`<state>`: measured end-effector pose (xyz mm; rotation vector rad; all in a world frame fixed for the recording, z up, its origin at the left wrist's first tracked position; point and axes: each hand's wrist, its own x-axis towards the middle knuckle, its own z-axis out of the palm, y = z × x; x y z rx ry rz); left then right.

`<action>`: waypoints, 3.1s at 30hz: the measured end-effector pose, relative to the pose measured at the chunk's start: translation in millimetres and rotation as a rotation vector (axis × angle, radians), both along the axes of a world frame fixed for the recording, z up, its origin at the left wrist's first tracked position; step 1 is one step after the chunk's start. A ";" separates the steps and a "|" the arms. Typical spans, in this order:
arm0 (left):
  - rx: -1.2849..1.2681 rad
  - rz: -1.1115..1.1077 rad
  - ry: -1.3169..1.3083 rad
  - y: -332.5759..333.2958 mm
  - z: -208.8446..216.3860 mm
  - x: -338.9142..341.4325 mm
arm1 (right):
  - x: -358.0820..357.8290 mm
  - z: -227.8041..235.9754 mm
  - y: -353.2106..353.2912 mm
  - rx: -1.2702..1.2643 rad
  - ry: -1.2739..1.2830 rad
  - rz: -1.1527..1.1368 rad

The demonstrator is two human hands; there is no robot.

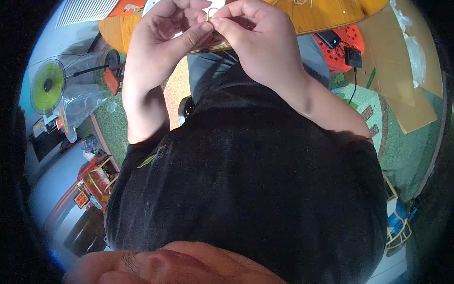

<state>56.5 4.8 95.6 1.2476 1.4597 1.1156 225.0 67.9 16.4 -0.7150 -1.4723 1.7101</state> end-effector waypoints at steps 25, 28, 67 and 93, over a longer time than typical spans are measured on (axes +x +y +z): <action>-0.113 0.020 0.127 2.6 6.5 5.2 | 3.0 -1.5 5.4 0.073 -0.070 0.001; -0.123 0.011 0.115 5.3 8.6 7.2 | 5.1 -3.2 7.1 0.026 -0.045 0.019; 0.704 -0.348 -0.532 25.7 -59.1 -10.7 | -5.0 1.3 -4.6 -0.048 -0.061 -0.079; 0.028 0.064 0.154 2.3 -5.2 10.5 | 4.0 -1.0 5.0 -0.186 0.131 0.071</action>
